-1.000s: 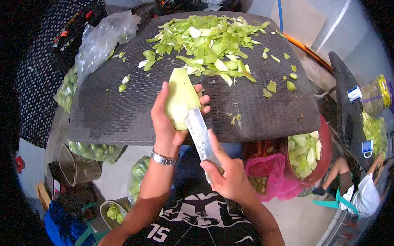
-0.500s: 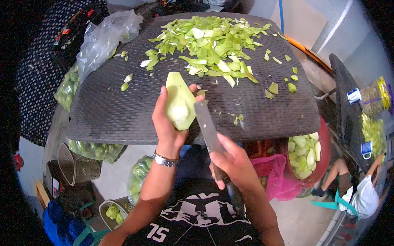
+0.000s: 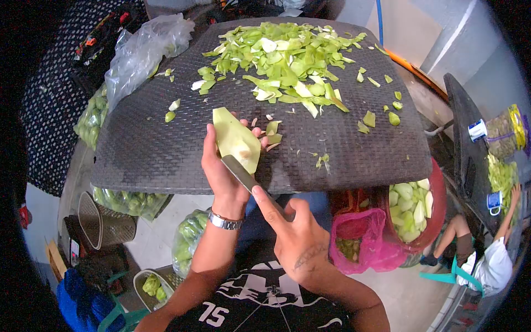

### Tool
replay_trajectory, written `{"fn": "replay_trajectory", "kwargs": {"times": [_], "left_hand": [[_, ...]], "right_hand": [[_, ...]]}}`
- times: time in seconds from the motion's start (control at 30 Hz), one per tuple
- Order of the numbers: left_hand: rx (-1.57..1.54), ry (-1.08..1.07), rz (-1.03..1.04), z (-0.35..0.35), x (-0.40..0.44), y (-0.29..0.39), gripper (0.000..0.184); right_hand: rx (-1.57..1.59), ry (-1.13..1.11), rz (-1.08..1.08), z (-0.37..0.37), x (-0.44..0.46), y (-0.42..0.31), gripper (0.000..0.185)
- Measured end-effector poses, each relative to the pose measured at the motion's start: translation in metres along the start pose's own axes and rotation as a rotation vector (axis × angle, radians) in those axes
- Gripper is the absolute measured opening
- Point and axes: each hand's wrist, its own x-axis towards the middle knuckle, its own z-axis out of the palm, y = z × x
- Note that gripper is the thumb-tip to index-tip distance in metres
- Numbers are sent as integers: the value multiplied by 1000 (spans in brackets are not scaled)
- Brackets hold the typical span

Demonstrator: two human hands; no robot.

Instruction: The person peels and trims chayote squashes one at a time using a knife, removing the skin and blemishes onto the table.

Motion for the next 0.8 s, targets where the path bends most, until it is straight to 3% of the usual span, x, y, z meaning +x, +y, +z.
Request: {"fn": "replay_trajectory", "kwargs": {"times": [0.53,0.8], "left_hand": [[52,76,194,6,-11,-15,55],[77,86,283,5,-1,-11,57]], "right_hand": [[11,126,-109,12,24,9,93],[-19,-13,-30,4,23,10,100]]}}
